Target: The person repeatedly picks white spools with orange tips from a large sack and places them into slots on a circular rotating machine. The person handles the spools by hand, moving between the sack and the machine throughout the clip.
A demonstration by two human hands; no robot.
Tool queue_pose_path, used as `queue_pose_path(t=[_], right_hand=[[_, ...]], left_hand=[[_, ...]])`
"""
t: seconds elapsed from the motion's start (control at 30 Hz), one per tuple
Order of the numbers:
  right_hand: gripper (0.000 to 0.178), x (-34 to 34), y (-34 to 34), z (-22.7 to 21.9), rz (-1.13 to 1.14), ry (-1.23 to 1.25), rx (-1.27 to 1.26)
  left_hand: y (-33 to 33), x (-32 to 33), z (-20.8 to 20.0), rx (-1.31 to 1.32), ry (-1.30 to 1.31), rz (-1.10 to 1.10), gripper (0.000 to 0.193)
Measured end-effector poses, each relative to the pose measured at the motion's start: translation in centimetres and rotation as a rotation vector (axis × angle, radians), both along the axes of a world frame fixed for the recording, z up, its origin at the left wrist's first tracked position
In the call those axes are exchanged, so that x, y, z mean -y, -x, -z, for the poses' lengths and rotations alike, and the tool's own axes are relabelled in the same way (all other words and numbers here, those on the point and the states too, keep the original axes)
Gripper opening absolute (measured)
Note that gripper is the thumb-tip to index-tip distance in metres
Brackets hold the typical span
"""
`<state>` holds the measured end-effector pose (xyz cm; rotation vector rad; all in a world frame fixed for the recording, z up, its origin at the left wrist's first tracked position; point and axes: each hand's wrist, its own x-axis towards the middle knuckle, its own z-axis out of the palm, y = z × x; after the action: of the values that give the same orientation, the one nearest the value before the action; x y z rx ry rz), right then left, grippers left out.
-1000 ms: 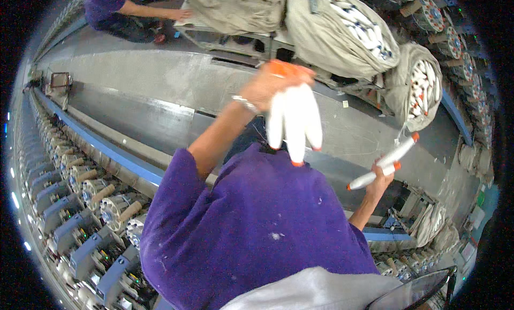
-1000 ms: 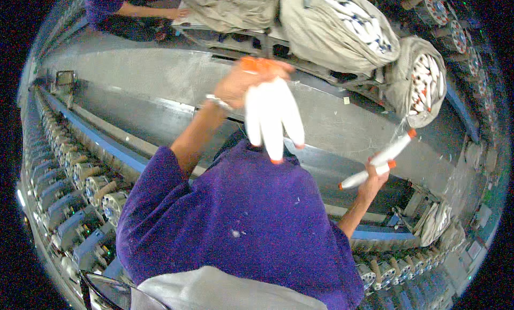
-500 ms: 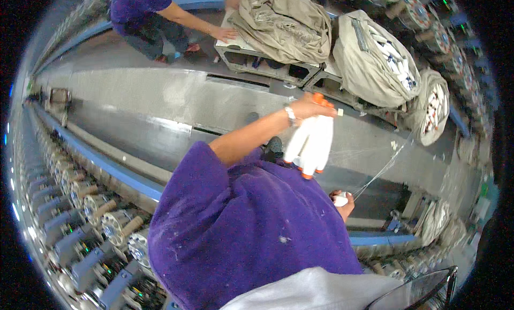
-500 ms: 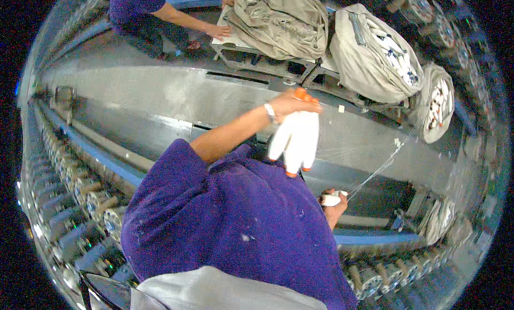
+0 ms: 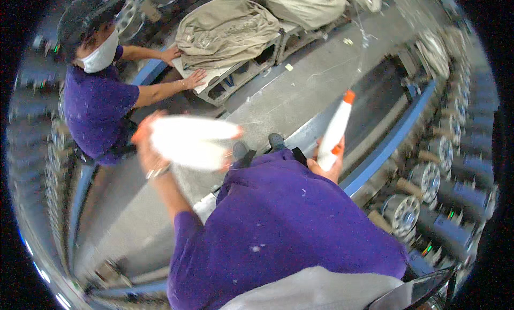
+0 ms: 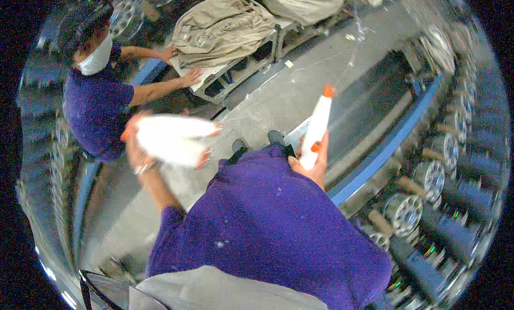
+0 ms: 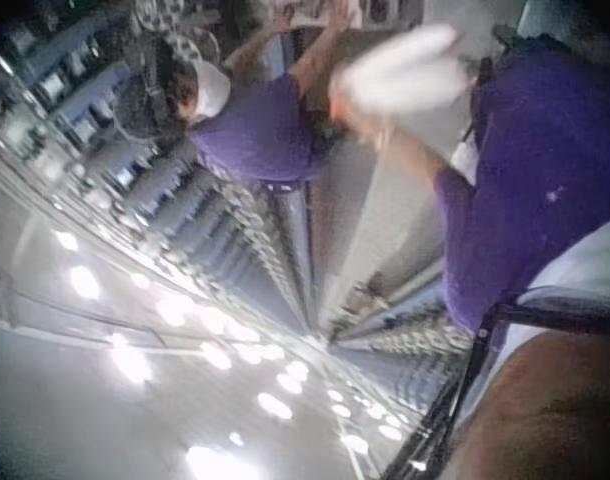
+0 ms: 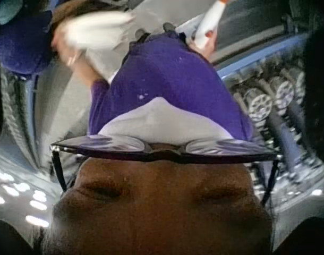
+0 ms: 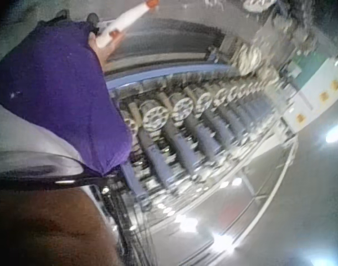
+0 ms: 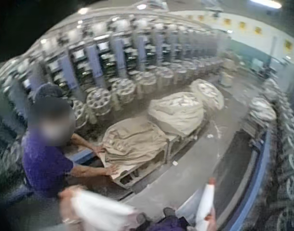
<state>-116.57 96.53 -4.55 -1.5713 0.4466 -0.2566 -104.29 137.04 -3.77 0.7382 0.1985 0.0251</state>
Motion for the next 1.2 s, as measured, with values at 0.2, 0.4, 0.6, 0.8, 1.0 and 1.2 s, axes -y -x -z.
queue_pose_path(t=[0.2,0.4,0.6,0.8,1.0,1.2], right_hand=[[0.081,-11.4,0.6,-3.1,-0.541,0.303,0.161],[0.08,-19.2,-6.2,-5.0,-0.869,0.231,0.374],[0.066,-19.2,-7.3,-3.4,-1.145,-0.115,0.105],[0.057,-14.5,-5.9,-0.4,-0.947,-0.186,0.021],[0.051,-0.8,-5.0,-0.1,-0.214,-0.135,-0.109],[0.043,11.4,-10.6,-8.0,0.465,0.687,0.278]], left_hand=[[12.1,-17.8,-7.1,-0.077,-0.302,-0.204,0.03],[8.5,-8.8,-6.0,0.134,-0.545,0.248,0.036],[6.7,-2.7,-8.1,0.279,-0.403,0.458,0.033],[5.5,-3.1,-5.5,0.182,-0.397,0.37,0.037],[7.5,-10.9,-8.4,-0.03,-0.259,-0.133,0.052],[13.9,-13.5,-12.7,-0.301,-0.884,-0.271,0.041]])
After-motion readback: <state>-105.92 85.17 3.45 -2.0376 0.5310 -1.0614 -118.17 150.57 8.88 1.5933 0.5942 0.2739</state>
